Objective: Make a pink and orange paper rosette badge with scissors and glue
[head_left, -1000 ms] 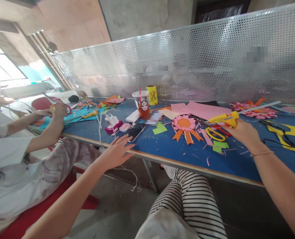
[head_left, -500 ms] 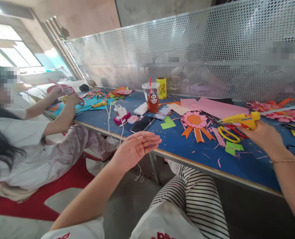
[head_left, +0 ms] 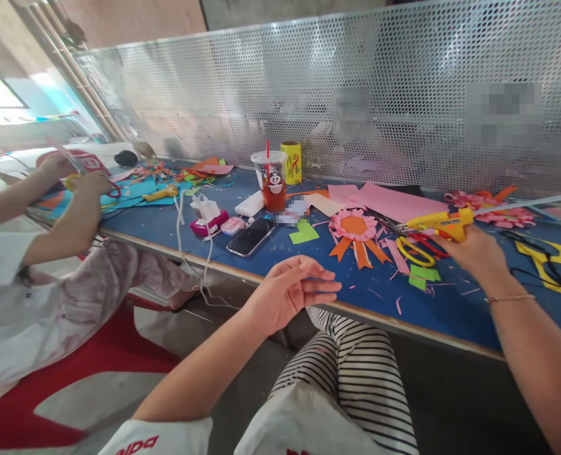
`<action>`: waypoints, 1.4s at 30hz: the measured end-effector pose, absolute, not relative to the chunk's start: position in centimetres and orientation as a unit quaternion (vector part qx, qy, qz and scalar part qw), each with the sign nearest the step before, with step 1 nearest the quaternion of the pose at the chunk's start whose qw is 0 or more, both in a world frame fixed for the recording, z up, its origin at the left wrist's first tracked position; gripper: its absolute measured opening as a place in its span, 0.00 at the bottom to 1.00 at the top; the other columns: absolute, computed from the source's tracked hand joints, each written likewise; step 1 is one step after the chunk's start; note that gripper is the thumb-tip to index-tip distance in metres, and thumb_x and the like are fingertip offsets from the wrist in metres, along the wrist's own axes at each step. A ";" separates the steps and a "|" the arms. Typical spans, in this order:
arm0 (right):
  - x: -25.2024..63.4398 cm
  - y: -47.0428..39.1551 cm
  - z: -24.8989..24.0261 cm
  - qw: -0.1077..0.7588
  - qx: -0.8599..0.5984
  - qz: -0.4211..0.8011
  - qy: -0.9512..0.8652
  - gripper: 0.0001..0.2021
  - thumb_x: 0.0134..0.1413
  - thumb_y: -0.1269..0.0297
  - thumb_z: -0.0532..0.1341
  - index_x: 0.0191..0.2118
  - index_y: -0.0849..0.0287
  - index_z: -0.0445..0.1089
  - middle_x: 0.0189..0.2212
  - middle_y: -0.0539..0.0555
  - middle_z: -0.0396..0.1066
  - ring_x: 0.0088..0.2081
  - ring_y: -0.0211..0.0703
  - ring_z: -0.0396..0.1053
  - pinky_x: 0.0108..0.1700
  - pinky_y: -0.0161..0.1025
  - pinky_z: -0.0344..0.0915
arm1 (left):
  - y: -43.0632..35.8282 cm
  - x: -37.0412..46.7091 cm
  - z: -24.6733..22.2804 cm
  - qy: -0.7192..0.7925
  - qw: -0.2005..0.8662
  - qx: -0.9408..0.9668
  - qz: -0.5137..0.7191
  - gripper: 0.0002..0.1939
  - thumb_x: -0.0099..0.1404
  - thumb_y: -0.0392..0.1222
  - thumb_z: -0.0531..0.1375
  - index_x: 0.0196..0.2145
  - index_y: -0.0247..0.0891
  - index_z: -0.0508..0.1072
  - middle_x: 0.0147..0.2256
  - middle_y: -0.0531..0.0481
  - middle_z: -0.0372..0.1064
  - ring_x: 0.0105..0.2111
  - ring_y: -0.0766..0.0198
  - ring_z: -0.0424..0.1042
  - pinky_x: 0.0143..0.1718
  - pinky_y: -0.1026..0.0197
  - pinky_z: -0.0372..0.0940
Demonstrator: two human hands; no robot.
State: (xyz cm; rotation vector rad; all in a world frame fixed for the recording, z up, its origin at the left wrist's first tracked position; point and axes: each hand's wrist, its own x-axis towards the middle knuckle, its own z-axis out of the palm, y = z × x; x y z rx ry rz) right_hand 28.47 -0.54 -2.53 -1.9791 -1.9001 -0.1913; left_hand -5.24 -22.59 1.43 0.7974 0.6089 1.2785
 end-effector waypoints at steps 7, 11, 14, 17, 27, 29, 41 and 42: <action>28.0 -1.2 -1.9 0.201 -0.697 -0.070 -0.685 0.33 0.43 0.35 0.49 0.44 0.60 0.65 0.36 0.65 0.71 0.38 0.57 0.69 0.32 0.41 0.58 | -22.2 -4.5 1.3 0.270 0.702 0.327 0.572 0.04 0.60 0.34 0.57 0.28 0.32 0.64 0.32 0.47 0.73 0.36 0.57 0.74 0.41 0.54 0.69; 27.7 -1.5 -1.5 0.199 -0.697 -0.060 -0.686 0.32 0.44 0.37 0.50 0.44 0.60 0.64 0.35 0.65 0.71 0.38 0.56 0.69 0.33 0.41 0.57 | -22.4 -5.1 1.3 0.292 0.697 0.320 0.572 0.04 0.60 0.33 0.56 0.29 0.32 0.65 0.32 0.47 0.73 0.35 0.60 0.74 0.40 0.56 0.70; 27.7 -1.6 -1.4 0.203 -0.695 -0.053 -0.688 0.29 0.45 0.40 0.53 0.45 0.58 0.64 0.36 0.64 0.71 0.38 0.55 0.68 0.33 0.40 0.57 | -22.3 -5.5 1.1 0.307 0.694 0.315 0.570 0.03 0.60 0.34 0.57 0.29 0.32 0.65 0.32 0.47 0.74 0.35 0.61 0.74 0.40 0.58 0.70; 27.6 -1.6 -1.2 0.201 -0.693 -0.047 -0.691 0.28 0.46 0.41 0.53 0.45 0.59 0.64 0.37 0.64 0.71 0.38 0.56 0.68 0.32 0.40 0.56 | -22.0 -5.6 0.8 0.318 0.691 0.306 0.573 0.03 0.59 0.35 0.58 0.30 0.32 0.66 0.31 0.48 0.74 0.34 0.62 0.74 0.39 0.59 0.70; 28.0 -1.2 -1.8 0.204 -0.690 -0.068 -0.691 0.30 0.45 0.39 0.52 0.44 0.59 0.65 0.34 0.65 0.71 0.37 0.55 0.68 0.31 0.40 0.54 | -21.3 -4.2 0.5 0.322 0.708 0.292 0.556 0.03 0.59 0.34 0.58 0.29 0.31 0.67 0.31 0.45 0.74 0.33 0.61 0.74 0.42 0.57 0.69; 28.2 -1.1 -1.9 0.203 -0.685 -0.071 -0.696 0.29 0.45 0.39 0.51 0.45 0.58 0.65 0.34 0.64 0.71 0.36 0.55 0.69 0.30 0.40 0.54 | -21.3 -4.1 0.6 0.315 0.713 0.295 0.552 0.04 0.60 0.35 0.57 0.29 0.31 0.67 0.32 0.44 0.74 0.34 0.60 0.74 0.41 0.57 0.69; 28.2 -0.9 -1.9 0.202 -0.689 -0.075 -0.692 0.30 0.44 0.38 0.51 0.44 0.57 0.66 0.34 0.62 0.72 0.36 0.58 0.70 0.30 0.41 0.57 | -21.1 -4.6 0.5 0.318 0.696 0.313 0.563 0.06 0.54 0.35 0.62 0.26 0.31 0.67 0.29 0.47 0.74 0.31 0.63 0.74 0.37 0.62 0.70; 28.2 -0.9 -1.8 0.203 -0.690 -0.073 -0.691 0.30 0.43 0.37 0.51 0.44 0.58 0.65 0.34 0.63 0.72 0.37 0.58 0.70 0.30 0.41 0.57 | -21.0 -5.0 0.3 0.329 0.686 0.314 0.568 0.07 0.54 0.36 0.63 0.26 0.31 0.67 0.28 0.47 0.74 0.30 0.63 0.74 0.36 0.62 0.70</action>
